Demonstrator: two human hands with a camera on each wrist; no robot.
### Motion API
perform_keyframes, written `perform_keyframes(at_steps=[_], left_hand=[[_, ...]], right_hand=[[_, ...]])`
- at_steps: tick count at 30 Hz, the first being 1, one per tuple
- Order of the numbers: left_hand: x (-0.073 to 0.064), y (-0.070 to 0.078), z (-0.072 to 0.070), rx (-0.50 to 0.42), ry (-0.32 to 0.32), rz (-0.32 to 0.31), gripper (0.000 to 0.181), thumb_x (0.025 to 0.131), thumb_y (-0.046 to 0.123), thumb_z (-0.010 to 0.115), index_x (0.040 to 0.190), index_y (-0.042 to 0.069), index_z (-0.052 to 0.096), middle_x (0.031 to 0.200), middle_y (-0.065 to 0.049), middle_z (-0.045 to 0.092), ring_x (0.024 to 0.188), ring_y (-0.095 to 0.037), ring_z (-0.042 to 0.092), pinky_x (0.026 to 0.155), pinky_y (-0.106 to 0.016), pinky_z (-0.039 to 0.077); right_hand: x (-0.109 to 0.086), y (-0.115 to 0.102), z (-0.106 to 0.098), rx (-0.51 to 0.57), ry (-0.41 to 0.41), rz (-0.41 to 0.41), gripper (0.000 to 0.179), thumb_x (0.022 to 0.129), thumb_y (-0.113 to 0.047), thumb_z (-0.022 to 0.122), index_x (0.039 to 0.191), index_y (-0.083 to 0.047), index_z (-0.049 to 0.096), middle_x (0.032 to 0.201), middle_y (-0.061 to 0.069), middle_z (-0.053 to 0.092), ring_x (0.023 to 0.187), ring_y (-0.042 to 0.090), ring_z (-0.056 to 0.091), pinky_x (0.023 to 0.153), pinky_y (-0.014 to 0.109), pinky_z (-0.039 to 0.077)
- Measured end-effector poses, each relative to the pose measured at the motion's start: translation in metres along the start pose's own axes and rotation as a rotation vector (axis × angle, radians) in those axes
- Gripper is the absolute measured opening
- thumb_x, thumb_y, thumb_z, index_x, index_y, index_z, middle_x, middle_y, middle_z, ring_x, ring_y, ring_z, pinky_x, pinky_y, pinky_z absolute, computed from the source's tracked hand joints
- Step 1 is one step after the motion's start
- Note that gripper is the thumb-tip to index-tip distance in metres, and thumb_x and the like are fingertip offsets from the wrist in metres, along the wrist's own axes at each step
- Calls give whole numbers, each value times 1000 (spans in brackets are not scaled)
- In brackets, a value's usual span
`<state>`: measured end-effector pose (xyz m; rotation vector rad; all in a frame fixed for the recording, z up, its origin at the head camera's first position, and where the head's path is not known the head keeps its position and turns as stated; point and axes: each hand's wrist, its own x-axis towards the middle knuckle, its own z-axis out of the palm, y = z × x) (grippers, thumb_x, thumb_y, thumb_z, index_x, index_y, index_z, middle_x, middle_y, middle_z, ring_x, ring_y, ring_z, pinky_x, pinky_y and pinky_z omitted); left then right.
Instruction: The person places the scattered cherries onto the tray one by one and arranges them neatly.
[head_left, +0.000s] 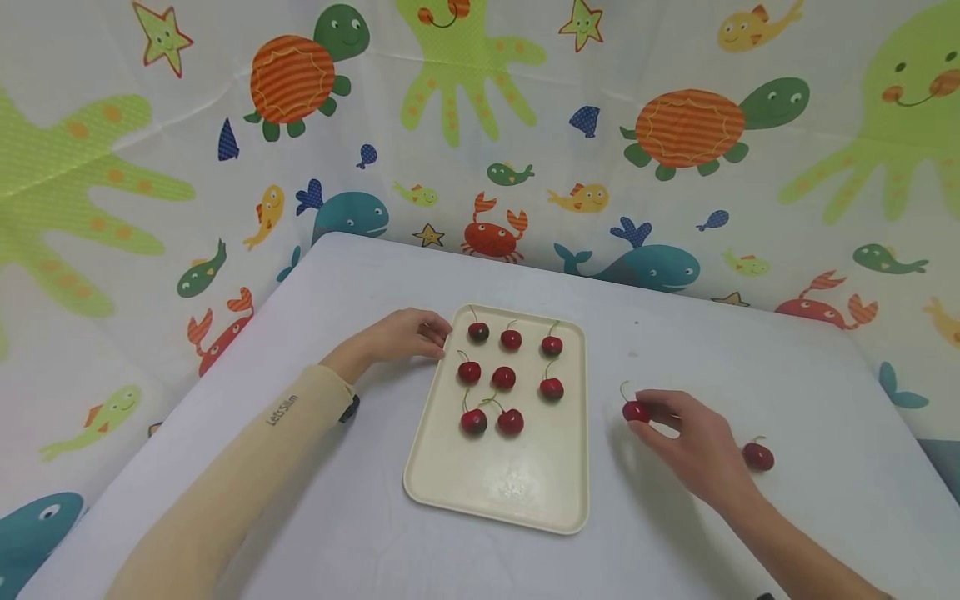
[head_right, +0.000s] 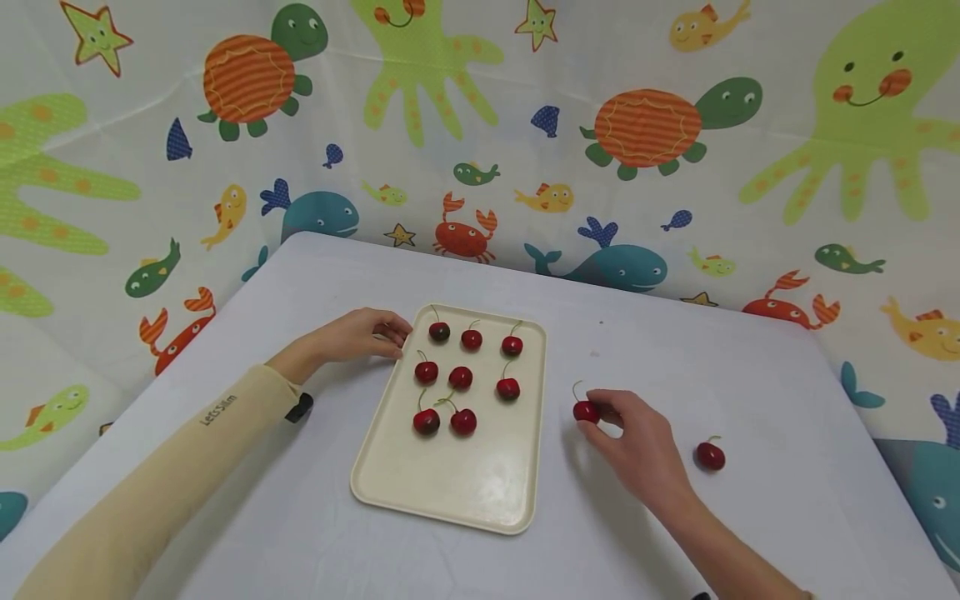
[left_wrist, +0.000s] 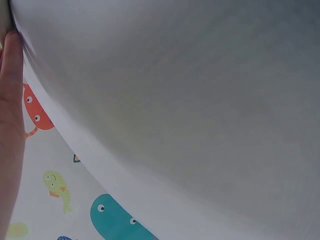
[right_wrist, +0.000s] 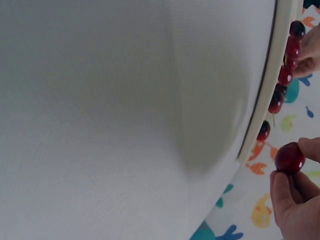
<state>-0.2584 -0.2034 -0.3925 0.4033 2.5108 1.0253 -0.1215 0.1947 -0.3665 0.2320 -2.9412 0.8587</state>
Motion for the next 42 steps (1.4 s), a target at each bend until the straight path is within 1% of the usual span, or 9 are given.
perform_keyframes(at_steps=[6, 15, 19, 23, 27, 32, 36, 39, 42], left_hand=[[0, 1, 0, -2, 2, -5, 45, 89, 17, 73, 130, 5, 59, 115, -8, 66, 108, -23, 60, 99, -39, 48], [0, -1, -1, 0, 3, 4, 45, 89, 18, 73, 130, 6, 59, 115, -8, 66, 109, -23, 60, 99, -40, 48], [2, -3, -1, -2, 7, 26, 45, 89, 16, 73, 129, 4, 59, 115, -9, 66, 108, -23, 61, 99, -40, 48], [4, -6, -2, -7, 3, 57, 45, 89, 14, 73, 129, 1, 59, 114, -10, 66, 108, -22, 62, 97, -38, 49], [6, -7, -3, -10, 2, 49, 45, 88, 14, 73, 129, 2, 59, 114, -9, 66, 107, -21, 62, 96, -37, 49], [16, -10, -5, -20, 2, 33, 45, 88, 15, 74, 129, 4, 59, 115, -8, 66, 107, -21, 62, 96, -37, 50], [21, -12, -7, -17, 6, 45, 45, 88, 15, 74, 129, 4, 59, 115, -9, 66, 107, -21, 62, 96, -37, 50], [26, -14, -9, -10, 8, 68, 46, 88, 15, 74, 129, 2, 59, 114, -9, 67, 107, -21, 62, 96, -37, 49], [27, -14, -9, -15, 14, 73, 46, 88, 15, 73, 129, 1, 59, 114, -9, 67, 107, -22, 62, 96, -38, 50]], right_hand=[[1, -9, 9, 29, -19, -2, 44, 84, -13, 77, 125, -5, 61, 117, 14, 66, 107, 30, 65, 87, 46, 53], [1, -18, 22, 66, -30, -49, 43, 83, -11, 79, 122, -6, 63, 115, 9, 67, 104, 25, 66, 88, 43, 53], [1, -24, 29, 88, -34, -73, 41, 81, -10, 80, 119, -7, 65, 112, 6, 68, 101, 22, 67, 87, 41, 54], [2, -29, 36, 104, -55, -72, 40, 81, -11, 80, 119, -7, 66, 110, 4, 69, 100, 21, 67, 87, 41, 54], [4, -34, 43, 118, -80, -70, 41, 81, -12, 80, 119, -7, 66, 110, 3, 69, 101, 21, 67, 87, 40, 54], [13, -35, 53, 149, -95, -90, 40, 80, -10, 80, 118, -7, 66, 108, 1, 69, 100, 19, 67, 87, 37, 55], [20, -36, 59, 170, -99, -106, 39, 80, -8, 80, 116, -8, 67, 107, -1, 69, 99, 18, 67, 87, 37, 55], [24, -36, 63, 175, -103, -115, 37, 79, -6, 80, 114, -8, 67, 105, -1, 69, 98, 17, 67, 87, 36, 55], [27, -35, 64, 178, -126, -117, 37, 79, -5, 80, 114, -8, 67, 105, -1, 69, 98, 17, 66, 86, 35, 55]])
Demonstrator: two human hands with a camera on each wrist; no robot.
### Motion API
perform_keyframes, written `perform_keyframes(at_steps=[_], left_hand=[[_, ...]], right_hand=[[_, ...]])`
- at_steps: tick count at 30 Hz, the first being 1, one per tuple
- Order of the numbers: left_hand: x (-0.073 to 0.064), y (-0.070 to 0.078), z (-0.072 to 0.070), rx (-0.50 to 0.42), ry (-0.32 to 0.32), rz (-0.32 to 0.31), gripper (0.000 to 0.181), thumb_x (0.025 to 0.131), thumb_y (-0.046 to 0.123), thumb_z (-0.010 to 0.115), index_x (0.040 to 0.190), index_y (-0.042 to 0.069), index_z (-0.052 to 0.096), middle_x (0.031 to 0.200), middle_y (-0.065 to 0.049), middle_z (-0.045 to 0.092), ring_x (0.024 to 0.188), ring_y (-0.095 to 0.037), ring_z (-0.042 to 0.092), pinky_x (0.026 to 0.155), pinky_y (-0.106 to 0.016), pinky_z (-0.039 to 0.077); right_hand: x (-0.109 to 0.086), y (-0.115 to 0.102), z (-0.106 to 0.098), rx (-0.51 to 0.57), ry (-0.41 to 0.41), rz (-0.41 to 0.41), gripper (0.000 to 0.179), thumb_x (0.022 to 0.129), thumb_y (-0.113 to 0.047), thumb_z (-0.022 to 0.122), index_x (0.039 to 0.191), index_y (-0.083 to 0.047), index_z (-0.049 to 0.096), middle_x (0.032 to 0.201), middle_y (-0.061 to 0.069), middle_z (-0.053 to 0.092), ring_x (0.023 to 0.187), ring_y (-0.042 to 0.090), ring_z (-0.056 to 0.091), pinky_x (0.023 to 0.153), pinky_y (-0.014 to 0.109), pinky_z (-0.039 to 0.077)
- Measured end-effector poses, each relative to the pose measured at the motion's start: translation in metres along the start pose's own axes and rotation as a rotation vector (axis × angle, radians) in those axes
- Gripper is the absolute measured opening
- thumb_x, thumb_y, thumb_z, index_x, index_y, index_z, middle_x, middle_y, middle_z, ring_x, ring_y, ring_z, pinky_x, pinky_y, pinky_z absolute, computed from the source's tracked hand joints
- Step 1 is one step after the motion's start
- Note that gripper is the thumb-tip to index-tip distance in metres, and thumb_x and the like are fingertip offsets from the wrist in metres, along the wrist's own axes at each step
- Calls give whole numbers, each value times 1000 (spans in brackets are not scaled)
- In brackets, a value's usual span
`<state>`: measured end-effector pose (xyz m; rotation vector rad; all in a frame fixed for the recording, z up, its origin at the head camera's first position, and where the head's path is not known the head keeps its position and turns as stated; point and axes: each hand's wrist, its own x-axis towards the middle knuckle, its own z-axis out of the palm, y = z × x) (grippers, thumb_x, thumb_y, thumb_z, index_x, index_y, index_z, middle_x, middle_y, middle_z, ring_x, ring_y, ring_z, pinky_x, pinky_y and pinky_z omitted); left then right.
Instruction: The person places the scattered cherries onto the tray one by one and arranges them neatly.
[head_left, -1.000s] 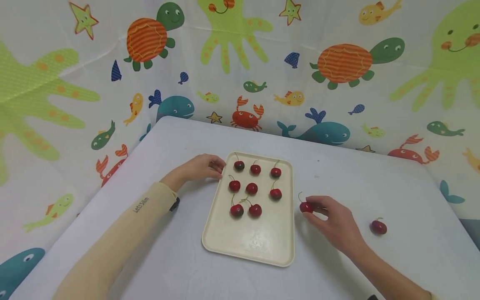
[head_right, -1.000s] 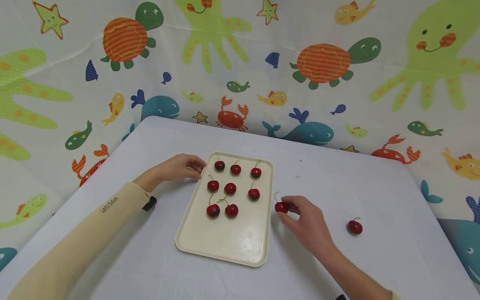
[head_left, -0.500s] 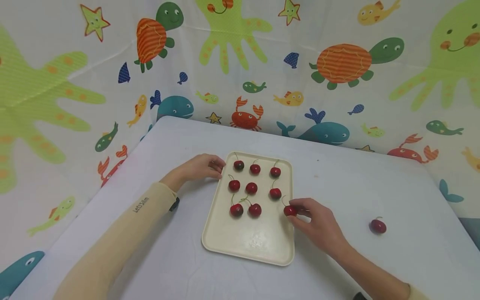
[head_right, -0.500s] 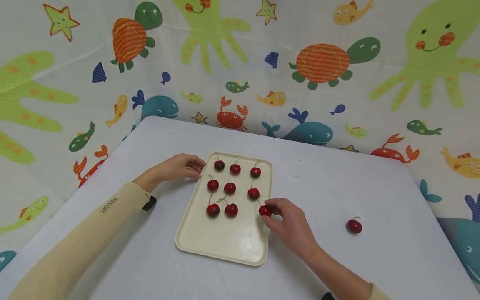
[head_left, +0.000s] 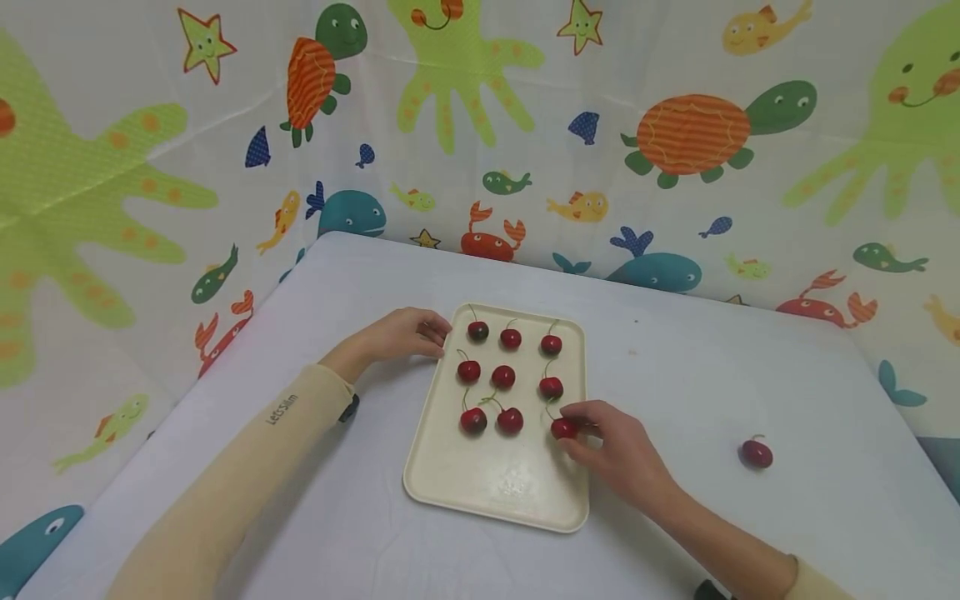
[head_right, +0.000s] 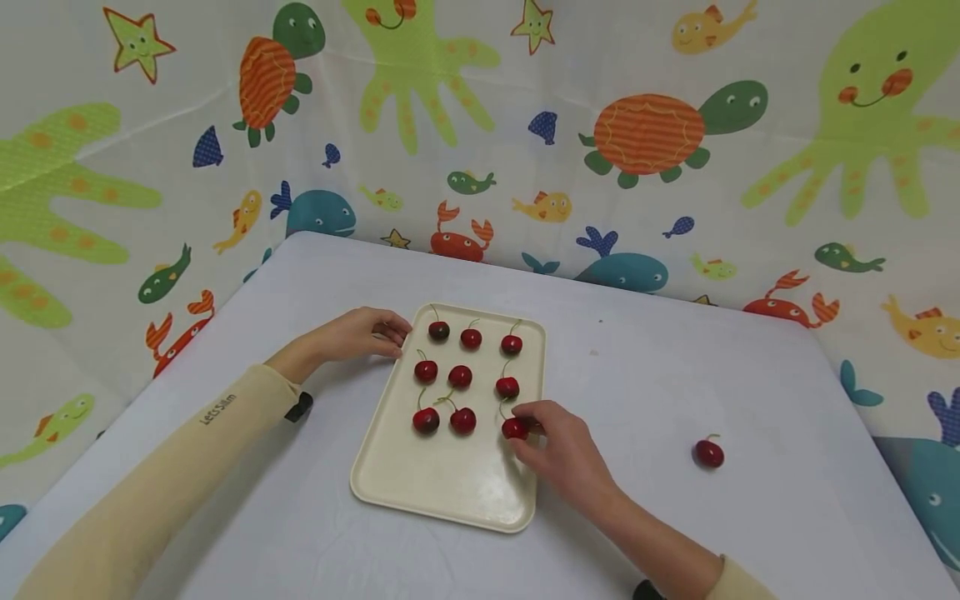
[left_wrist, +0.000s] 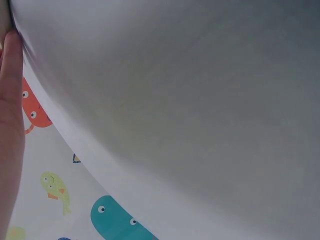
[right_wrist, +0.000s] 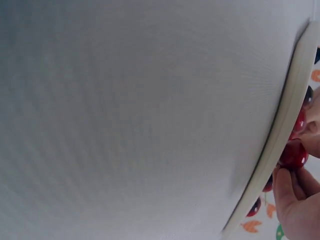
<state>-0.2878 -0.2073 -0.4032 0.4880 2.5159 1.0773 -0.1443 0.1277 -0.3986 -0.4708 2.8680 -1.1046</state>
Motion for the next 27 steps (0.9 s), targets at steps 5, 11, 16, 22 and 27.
perform_keyframes(at_steps=[5, 11, 16, 22, 27], left_hand=[[5, 4, -4, -6, -13, -6, 45, 89, 14, 73, 129, 0, 59, 113, -10, 67, 106, -22, 62, 96, -38, 50], [11, 8, -9, -14, -25, -26, 45, 88, 14, 74, 128, 1, 59, 113, -9, 67, 105, -21, 62, 95, -37, 50], [8, 11, -6, -6, -24, -40, 46, 88, 14, 74, 129, 1, 59, 113, -9, 67, 105, -21, 62, 95, -37, 50], [2, 14, 0, 4, -11, -66, 46, 88, 16, 74, 130, 3, 59, 114, -8, 67, 107, -21, 62, 98, -38, 49], [-3, 16, 5, 8, 0, -76, 47, 88, 17, 74, 130, 4, 58, 115, -8, 66, 107, -22, 61, 99, -39, 48]], right_hand=[[7, -3, -5, -21, -41, 29, 38, 79, -7, 80, 115, -9, 67, 108, -1, 69, 100, 18, 65, 86, 35, 55], [16, -4, -11, -66, -70, 56, 37, 79, -9, 81, 114, -10, 68, 109, -1, 68, 99, 17, 63, 86, 36, 55], [14, -2, -11, -75, -76, 61, 38, 78, -10, 82, 114, -11, 68, 108, -2, 68, 98, 15, 63, 86, 35, 55], [7, 1, -11, -64, -82, 62, 40, 78, -11, 82, 115, -10, 67, 108, -2, 68, 98, 15, 63, 87, 34, 55], [2, 3, -12, -64, -78, 41, 40, 78, -11, 82, 115, -10, 67, 108, -2, 68, 98, 15, 63, 87, 34, 55]])
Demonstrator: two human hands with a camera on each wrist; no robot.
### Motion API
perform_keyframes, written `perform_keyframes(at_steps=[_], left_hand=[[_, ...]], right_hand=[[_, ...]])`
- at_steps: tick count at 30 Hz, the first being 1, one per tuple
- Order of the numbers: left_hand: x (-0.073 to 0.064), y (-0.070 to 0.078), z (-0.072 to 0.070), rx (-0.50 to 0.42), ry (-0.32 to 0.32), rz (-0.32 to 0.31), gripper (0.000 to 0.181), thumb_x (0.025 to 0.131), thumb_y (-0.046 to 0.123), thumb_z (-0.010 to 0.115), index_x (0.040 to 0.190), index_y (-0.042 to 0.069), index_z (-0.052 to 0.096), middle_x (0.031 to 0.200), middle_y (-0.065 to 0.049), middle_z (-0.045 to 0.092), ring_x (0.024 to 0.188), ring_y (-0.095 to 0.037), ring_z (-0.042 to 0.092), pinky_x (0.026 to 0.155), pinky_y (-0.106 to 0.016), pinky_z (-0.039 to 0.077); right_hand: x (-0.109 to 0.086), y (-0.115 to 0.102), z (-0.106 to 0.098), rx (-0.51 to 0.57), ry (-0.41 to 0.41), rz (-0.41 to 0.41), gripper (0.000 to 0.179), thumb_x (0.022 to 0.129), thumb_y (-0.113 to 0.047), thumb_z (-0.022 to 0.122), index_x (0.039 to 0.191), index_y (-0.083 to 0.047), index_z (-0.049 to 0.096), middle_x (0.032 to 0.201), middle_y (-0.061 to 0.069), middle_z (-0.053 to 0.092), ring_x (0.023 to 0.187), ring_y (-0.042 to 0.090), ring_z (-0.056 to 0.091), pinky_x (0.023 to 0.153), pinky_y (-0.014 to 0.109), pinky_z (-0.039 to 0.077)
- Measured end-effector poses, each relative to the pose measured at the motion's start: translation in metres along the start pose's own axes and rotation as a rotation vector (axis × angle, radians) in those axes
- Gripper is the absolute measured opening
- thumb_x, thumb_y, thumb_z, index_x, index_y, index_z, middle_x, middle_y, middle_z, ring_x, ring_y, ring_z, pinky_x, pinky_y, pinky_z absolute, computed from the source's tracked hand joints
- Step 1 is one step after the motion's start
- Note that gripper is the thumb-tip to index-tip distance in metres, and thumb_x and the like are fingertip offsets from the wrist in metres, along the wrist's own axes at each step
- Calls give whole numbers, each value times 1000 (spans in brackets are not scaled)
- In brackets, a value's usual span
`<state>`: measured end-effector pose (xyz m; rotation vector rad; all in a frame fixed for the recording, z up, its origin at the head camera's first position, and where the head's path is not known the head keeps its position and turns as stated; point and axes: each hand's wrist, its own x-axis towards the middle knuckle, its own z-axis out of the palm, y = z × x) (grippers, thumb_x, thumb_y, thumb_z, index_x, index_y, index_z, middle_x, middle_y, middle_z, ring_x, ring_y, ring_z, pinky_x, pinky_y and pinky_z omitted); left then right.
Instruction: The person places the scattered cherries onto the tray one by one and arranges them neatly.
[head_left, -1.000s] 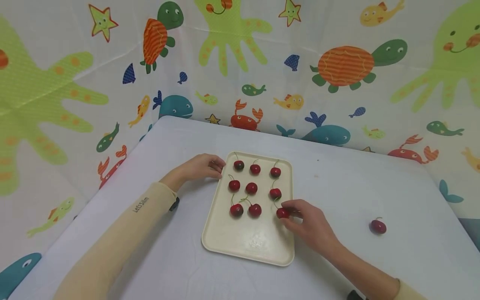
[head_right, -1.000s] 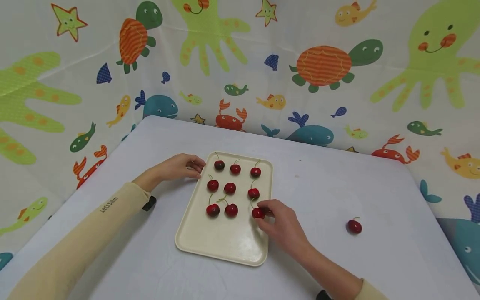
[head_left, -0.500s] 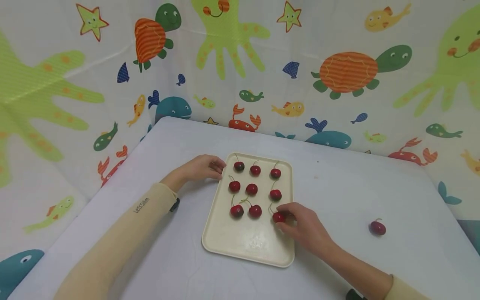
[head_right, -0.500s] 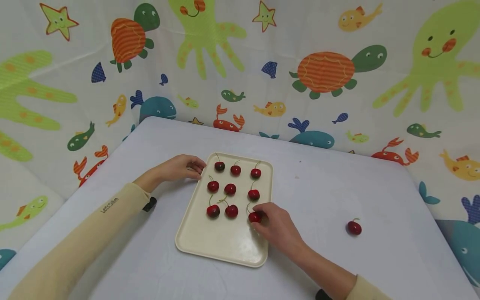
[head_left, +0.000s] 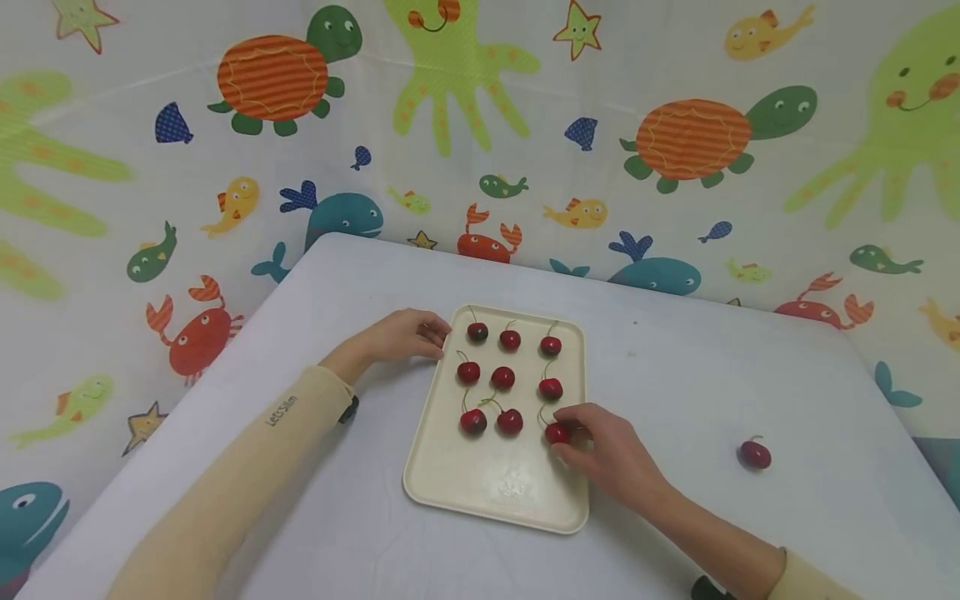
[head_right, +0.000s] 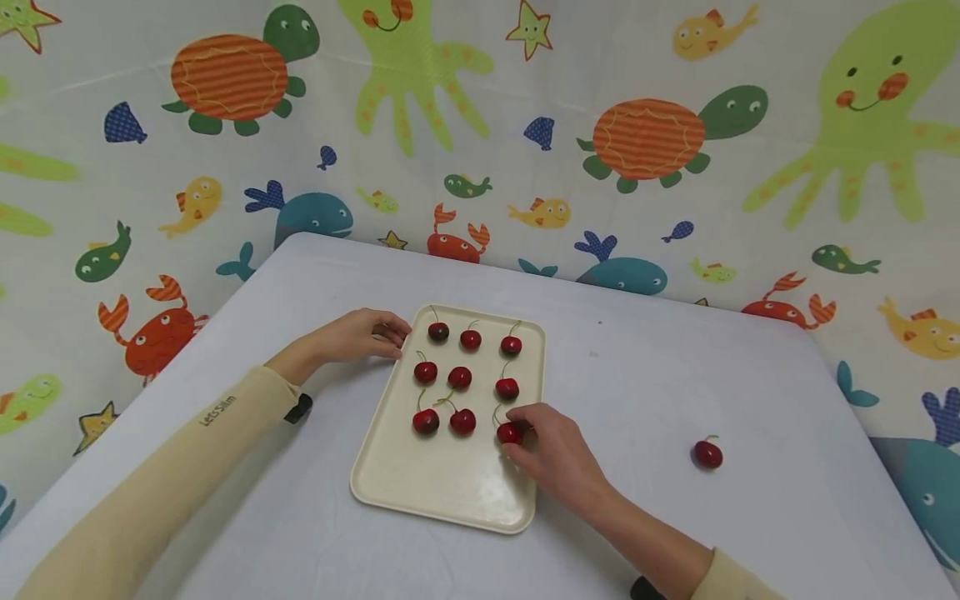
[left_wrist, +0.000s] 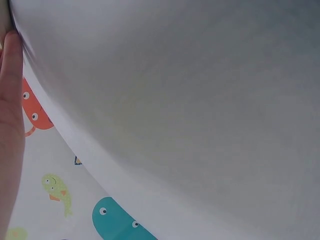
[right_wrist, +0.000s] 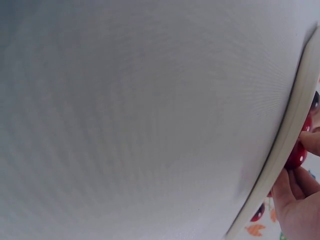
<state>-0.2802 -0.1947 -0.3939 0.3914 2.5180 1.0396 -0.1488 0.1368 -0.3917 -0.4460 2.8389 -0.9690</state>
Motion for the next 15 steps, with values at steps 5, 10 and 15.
perform_keyframes(at_steps=[5, 10, 15], left_hand=[[-21, 10, 18, -7, 29, -24, 46, 89, 17, 73, 131, 4, 58, 115, -8, 66, 108, -22, 61, 99, -38, 48], [-40, 17, 31, -13, 45, -33, 46, 89, 17, 73, 130, 4, 58, 115, -9, 66, 108, -22, 61, 98, -38, 49], [-59, 23, 43, -11, 63, -46, 46, 89, 17, 73, 131, 4, 58, 115, -8, 66, 108, -22, 61, 98, -39, 49]], right_hand=[[-20, 7, -5, -7, -15, -40, 40, 78, -12, 82, 115, -10, 67, 108, -2, 68, 98, 14, 63, 86, 34, 55], [-37, 9, -7, -11, -16, -77, 39, 78, -11, 82, 114, -10, 68, 107, -2, 68, 97, 15, 63, 85, 34, 55], [-55, 9, -8, 2, -16, -114, 37, 80, -9, 80, 114, -8, 68, 108, -1, 68, 98, 17, 64, 86, 36, 55]])
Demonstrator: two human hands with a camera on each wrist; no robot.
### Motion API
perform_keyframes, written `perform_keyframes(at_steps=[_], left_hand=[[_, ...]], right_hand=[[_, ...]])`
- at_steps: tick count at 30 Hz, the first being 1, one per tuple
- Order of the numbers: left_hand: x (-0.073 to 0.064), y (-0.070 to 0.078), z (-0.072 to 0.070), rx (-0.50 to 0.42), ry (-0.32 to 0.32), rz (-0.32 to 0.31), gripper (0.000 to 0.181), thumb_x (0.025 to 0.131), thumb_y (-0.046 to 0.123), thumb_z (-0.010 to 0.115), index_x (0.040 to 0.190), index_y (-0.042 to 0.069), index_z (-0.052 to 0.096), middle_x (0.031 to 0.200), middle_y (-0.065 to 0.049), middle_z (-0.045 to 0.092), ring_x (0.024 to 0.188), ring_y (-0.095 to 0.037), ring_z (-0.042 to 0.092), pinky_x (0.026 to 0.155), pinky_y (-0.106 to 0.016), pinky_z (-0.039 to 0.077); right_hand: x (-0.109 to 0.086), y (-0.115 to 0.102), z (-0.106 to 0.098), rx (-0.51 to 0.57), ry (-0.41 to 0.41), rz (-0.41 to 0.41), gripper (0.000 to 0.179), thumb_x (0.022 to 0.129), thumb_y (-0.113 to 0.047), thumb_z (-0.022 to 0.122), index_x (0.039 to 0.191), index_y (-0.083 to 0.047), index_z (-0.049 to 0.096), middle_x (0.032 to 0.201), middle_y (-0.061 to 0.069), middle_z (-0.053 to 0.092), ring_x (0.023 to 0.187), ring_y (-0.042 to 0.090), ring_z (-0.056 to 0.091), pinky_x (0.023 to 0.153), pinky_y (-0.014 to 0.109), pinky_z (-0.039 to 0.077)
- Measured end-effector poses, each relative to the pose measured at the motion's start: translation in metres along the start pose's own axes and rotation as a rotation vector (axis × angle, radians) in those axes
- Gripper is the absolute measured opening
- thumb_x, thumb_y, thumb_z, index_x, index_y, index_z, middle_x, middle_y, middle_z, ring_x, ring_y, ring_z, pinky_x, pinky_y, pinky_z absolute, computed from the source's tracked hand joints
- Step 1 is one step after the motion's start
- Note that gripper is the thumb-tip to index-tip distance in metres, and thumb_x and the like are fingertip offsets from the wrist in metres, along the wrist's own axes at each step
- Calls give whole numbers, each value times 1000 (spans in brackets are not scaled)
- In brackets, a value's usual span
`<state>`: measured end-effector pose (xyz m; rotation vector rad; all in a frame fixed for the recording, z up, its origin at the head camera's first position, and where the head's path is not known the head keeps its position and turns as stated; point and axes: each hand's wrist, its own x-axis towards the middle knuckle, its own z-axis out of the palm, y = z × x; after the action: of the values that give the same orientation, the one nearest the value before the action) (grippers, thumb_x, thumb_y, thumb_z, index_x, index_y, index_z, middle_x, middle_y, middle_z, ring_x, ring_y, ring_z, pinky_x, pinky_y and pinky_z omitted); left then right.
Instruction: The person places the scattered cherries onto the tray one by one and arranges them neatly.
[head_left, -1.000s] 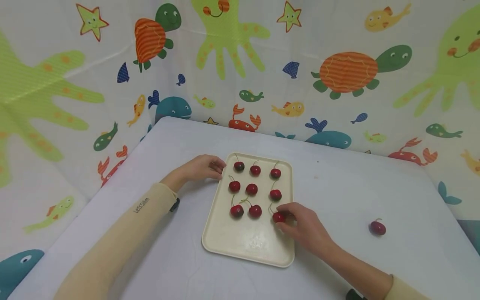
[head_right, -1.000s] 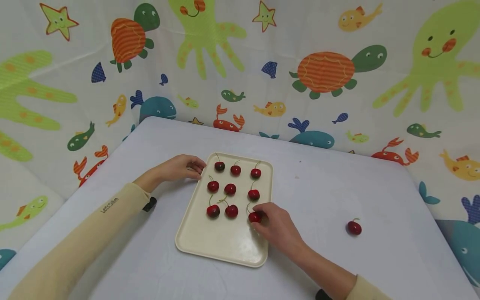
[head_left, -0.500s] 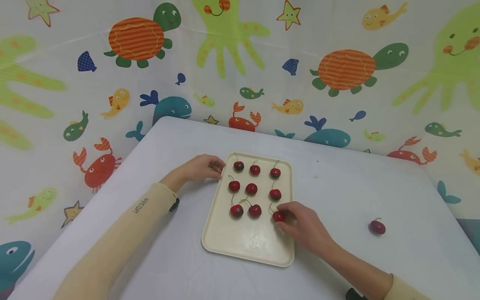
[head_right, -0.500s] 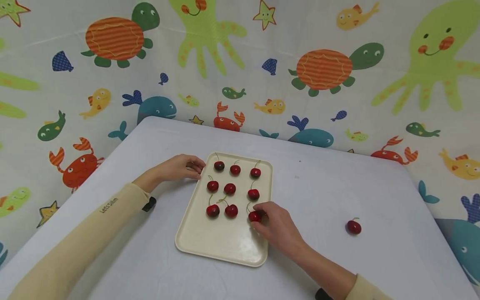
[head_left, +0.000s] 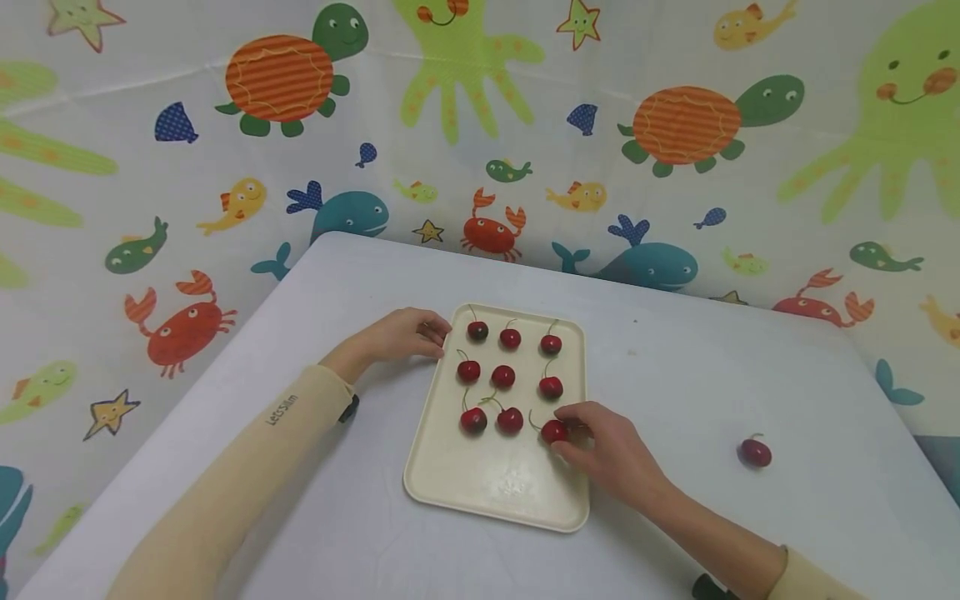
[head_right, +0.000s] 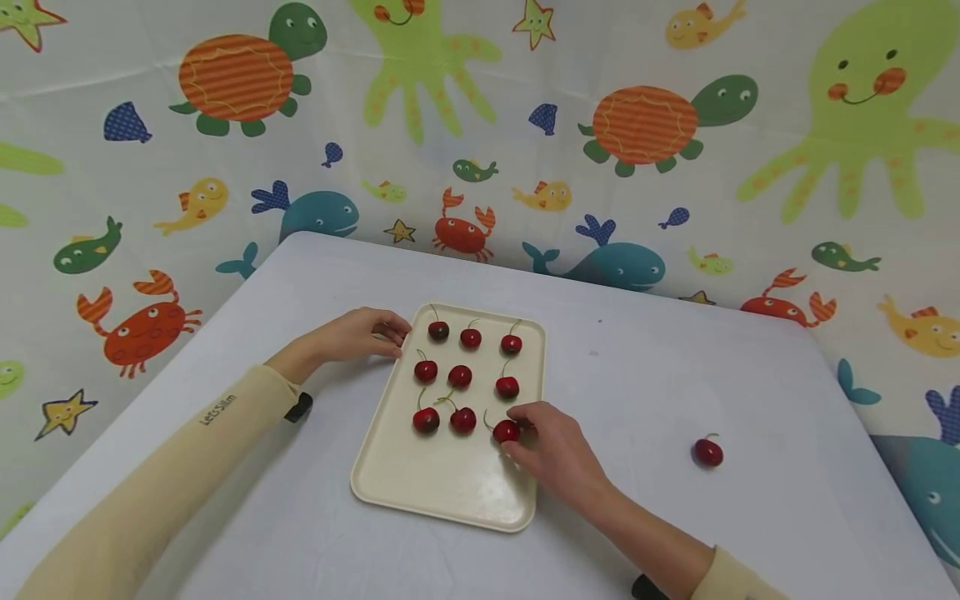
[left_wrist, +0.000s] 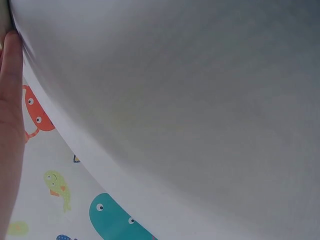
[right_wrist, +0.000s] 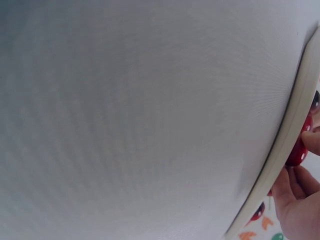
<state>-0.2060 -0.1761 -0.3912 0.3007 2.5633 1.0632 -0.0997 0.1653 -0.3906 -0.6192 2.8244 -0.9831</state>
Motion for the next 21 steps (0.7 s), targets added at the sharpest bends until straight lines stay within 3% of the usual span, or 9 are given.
perform_keyframes(at_steps=[6, 21], left_hand=[[-6, -2, -3, 7, -9, 8, 46, 89, 17, 73, 130, 4, 59, 114, -8, 66, 108, -22, 61, 98, -39, 48], [-4, -5, -3, 5, -13, 19, 46, 89, 17, 73, 131, 3, 58, 115, -9, 66, 108, -23, 61, 99, -40, 47]], right_hand=[[-4, -8, 5, 8, 7, 9, 36, 80, -9, 80, 114, -9, 68, 108, -1, 68, 98, 16, 64, 86, 35, 55], [-4, -9, 1, 20, -4, 72, 41, 78, -14, 82, 116, -9, 67, 109, 1, 68, 101, 19, 66, 86, 35, 55]])
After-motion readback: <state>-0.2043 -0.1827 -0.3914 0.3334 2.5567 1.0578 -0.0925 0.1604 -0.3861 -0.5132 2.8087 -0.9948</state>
